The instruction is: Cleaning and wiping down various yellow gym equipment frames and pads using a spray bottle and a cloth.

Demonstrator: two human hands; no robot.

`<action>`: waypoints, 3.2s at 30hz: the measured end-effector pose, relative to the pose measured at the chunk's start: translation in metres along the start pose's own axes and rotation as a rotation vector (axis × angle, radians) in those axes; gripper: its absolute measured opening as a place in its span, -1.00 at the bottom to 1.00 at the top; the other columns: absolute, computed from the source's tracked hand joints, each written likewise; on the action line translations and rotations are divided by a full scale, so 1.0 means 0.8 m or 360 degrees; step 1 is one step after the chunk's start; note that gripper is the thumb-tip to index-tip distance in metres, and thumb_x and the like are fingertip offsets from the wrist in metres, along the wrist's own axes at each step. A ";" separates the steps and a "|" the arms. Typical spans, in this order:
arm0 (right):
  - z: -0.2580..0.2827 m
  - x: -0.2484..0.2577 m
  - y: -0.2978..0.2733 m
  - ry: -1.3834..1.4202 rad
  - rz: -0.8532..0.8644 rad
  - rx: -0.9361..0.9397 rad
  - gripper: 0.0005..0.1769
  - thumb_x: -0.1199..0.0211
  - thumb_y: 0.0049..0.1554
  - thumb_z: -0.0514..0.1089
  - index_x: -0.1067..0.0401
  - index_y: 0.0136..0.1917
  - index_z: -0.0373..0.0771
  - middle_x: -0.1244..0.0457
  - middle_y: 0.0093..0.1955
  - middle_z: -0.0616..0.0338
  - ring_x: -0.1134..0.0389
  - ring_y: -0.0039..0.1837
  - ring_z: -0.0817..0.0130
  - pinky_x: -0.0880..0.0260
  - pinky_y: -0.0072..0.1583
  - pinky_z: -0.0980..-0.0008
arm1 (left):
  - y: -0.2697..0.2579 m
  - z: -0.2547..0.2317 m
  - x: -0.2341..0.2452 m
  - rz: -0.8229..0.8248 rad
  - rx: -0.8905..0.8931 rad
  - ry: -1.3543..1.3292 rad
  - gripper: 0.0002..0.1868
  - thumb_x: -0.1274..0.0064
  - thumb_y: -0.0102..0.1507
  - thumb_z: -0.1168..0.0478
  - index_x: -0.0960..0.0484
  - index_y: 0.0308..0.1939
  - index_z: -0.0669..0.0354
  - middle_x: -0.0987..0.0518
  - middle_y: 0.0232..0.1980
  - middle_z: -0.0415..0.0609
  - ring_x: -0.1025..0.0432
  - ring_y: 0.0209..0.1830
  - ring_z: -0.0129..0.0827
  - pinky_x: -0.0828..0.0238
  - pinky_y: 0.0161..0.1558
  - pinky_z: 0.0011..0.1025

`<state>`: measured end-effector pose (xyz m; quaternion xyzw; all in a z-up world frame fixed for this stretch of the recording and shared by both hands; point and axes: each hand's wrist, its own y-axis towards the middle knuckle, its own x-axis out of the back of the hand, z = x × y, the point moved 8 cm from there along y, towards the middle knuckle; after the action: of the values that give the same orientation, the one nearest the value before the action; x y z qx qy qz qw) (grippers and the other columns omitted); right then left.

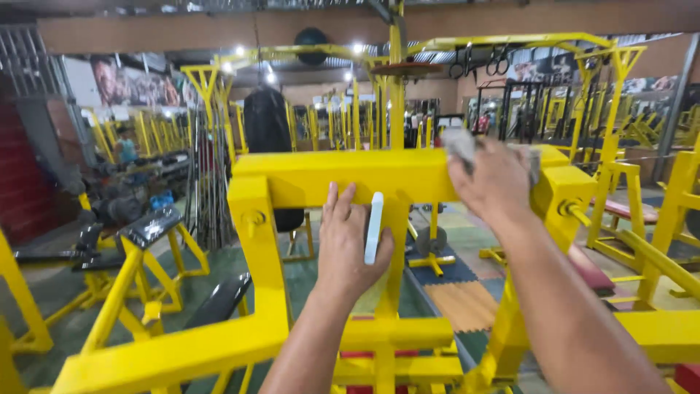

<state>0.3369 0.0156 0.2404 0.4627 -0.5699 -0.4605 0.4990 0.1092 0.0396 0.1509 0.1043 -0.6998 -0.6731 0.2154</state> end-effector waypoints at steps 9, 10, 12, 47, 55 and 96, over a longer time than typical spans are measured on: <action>0.244 -0.128 0.042 0.0543 0.1171 -0.0137 -0.53 -0.11 0.17 0.23 -0.50 0.19 -0.03 -0.39 0.09 0.05 -0.43 0.13 0.13 -0.37 0.18 0.00 | -0.035 0.056 0.025 -0.0055 0.0212 -0.0057 -0.56 -0.21 0.09 0.18 -0.54 0.00 0.28 -0.49 0.03 0.23 -0.34 0.07 0.23 -0.29 0.11 0.06; 0.264 -0.142 0.048 0.0611 0.0775 0.0296 -0.56 -0.11 0.16 0.15 -0.52 0.19 -0.06 -0.39 0.15 0.08 -0.42 0.18 0.09 -0.36 0.21 -0.02 | -0.036 0.055 0.031 -0.0065 0.0207 0.0007 -0.56 -0.21 0.06 0.18 -0.55 -0.02 0.26 -0.49 -0.01 0.20 -0.33 0.03 0.21 -0.27 0.05 0.07; 0.279 -0.139 0.044 0.0653 0.0378 0.0707 -0.57 -0.12 0.14 0.08 -0.55 0.18 -0.10 -0.39 0.22 0.10 -0.42 0.23 0.06 -0.35 0.25 -0.05 | -0.034 0.057 0.033 -0.0063 0.0206 0.0060 -0.57 -0.21 0.04 0.18 -0.55 -0.04 0.23 -0.49 -0.04 0.17 -0.32 0.00 0.18 -0.26 0.00 0.08; -0.137 0.065 -0.018 -0.0538 0.1131 0.0252 -0.54 -0.12 0.09 -0.13 -0.52 0.24 -0.20 -0.34 0.23 -0.07 -0.36 0.27 -0.03 -0.34 0.31 0.02 | -0.076 -0.074 -0.102 0.0298 0.0232 -0.0235 -0.55 -0.20 0.04 0.08 -0.66 -0.02 0.14 -0.45 0.35 0.20 -0.06 0.55 0.30 0.37 0.42 0.51; -0.005 0.173 -0.143 0.0164 0.0982 0.0532 -0.45 -0.06 -0.04 -0.35 -0.49 0.23 -0.22 -0.35 0.19 -0.02 -0.41 0.22 0.02 -0.41 0.23 0.12 | -0.185 -0.019 -0.123 0.0484 0.0461 -0.0150 -0.56 -0.21 0.11 0.05 -0.60 -0.01 0.21 -0.45 0.35 0.19 -0.08 0.56 0.27 0.38 0.39 0.58; 0.110 -0.156 -0.266 0.0154 0.0014 0.0298 -0.46 -0.26 0.30 -0.06 -0.31 0.48 -0.27 0.14 0.65 -0.35 0.16 0.68 -0.43 0.21 0.59 -0.51 | -0.146 0.050 -0.033 0.0249 0.0252 -0.0555 -0.63 -0.10 0.11 0.32 -0.57 -0.01 0.36 -0.59 0.08 0.22 -0.35 0.41 0.15 0.03 0.63 0.09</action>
<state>0.2727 0.1126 0.0055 0.5265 -0.5876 -0.3803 0.4826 0.0977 0.0787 0.0311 -0.0520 -0.7831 -0.6051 0.1340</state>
